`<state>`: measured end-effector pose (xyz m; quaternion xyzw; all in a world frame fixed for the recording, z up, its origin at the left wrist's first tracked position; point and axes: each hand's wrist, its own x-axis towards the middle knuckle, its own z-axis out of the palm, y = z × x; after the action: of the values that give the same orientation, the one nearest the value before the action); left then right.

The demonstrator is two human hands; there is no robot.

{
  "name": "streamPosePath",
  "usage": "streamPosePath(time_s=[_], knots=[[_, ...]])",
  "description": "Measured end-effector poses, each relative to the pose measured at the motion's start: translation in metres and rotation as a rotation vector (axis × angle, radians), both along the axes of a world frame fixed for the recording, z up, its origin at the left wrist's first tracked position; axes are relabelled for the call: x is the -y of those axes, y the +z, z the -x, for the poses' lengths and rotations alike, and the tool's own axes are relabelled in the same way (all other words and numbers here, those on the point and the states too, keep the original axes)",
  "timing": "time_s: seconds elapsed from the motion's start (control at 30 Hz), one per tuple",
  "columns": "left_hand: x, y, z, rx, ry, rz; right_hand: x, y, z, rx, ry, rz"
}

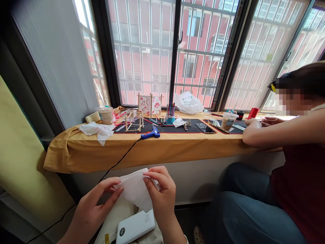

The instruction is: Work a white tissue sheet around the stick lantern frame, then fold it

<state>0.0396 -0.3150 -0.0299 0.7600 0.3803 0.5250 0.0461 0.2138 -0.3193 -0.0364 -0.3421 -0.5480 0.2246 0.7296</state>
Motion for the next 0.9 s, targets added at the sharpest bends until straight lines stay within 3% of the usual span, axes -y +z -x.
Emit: streamPosePath(time_s=[0.2, 0.4, 0.5, 0.9], knots=[[0.005, 0.010, -0.003, -0.067, -0.073, -0.046, 0.002, 0.004, -0.004, -0.052, 0.011, 0.073], [0.013, 0.008, -0.001, 0.081, -0.125, 0.266, -0.001, 0.003, -0.003, -0.196, 0.095, 0.206], [0.014, 0.006, -0.001, 0.120, -0.155, 0.336, -0.001, 0.002, -0.001, -0.270, 0.148, 0.244], [0.012, -0.005, -0.008, 0.036, -0.082, 0.310, -0.001, -0.010, 0.006, -0.401, 0.162, 0.366]])
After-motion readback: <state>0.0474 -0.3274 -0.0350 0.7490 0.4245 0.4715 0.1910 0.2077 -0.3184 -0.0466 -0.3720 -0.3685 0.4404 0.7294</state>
